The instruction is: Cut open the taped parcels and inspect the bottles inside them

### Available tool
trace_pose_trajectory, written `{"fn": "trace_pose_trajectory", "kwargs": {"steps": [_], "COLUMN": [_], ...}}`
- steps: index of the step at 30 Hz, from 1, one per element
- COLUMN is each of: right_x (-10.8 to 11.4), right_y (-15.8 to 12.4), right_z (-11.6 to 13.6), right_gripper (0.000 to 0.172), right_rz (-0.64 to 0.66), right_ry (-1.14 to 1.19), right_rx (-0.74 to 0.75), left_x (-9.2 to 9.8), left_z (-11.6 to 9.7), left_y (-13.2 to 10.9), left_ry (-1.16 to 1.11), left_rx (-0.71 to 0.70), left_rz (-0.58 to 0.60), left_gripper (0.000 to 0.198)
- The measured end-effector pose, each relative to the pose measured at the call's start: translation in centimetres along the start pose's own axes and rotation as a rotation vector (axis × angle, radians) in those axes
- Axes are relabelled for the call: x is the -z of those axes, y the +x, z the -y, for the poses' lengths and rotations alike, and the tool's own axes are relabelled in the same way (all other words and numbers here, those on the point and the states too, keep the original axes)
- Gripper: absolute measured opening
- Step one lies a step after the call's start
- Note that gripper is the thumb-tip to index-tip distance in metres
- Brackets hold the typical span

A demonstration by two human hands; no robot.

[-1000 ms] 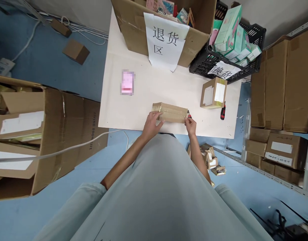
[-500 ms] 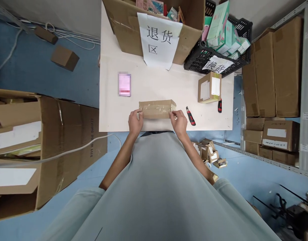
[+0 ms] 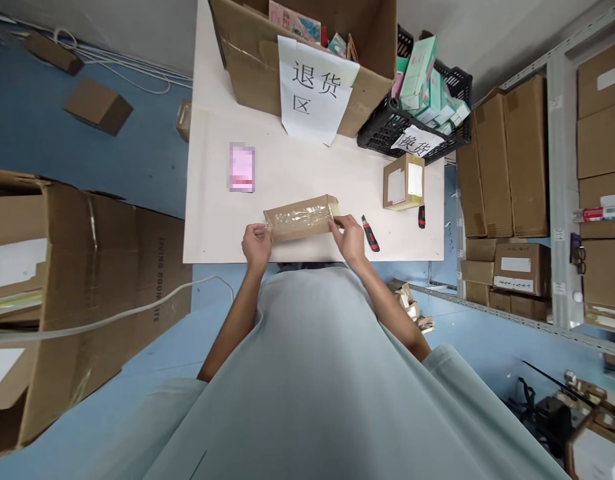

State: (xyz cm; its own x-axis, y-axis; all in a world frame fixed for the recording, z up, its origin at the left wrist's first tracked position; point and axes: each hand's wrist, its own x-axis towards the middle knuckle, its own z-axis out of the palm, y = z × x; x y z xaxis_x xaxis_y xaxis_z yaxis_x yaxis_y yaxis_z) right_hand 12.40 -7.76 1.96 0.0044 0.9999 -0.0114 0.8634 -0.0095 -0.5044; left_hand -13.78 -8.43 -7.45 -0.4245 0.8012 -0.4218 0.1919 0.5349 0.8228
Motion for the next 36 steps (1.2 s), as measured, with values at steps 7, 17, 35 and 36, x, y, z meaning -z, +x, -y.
{"fn": "trace_pose_trajectory", "kwargs": {"steps": [7, 17, 35, 36], "right_x": [1.2, 1.0, 0.4, 1.3], "right_y": [-0.8, -5.5, 1.5, 2.1], "right_z": [-7.2, -9.0, -10.9, -12.1], "right_gripper": [0.026, 0.038, 0.01, 0.011], "right_rz": [0.016, 0.129, 0.284, 0.228], "right_ry": [0.182, 0.264, 0.379, 0.353], "right_rx": [-0.387, -0.466, -0.267, -0.258], "left_x": [-1.8, -1.3, -3.1, -4.2], "left_z": [-2.5, -1.7, -6.4, -7.1], "left_y": [-2.8, -5.3, -1.3, -1.7], "left_ry": [-0.026, 0.192, 0.424, 0.423], "left_rx": [-0.046, -0.153, -0.129, -0.202], "left_rz": [0.203, 0.252, -0.103, -0.145], "left_gripper": [0.011, 0.021, 0.028, 0.033]}}
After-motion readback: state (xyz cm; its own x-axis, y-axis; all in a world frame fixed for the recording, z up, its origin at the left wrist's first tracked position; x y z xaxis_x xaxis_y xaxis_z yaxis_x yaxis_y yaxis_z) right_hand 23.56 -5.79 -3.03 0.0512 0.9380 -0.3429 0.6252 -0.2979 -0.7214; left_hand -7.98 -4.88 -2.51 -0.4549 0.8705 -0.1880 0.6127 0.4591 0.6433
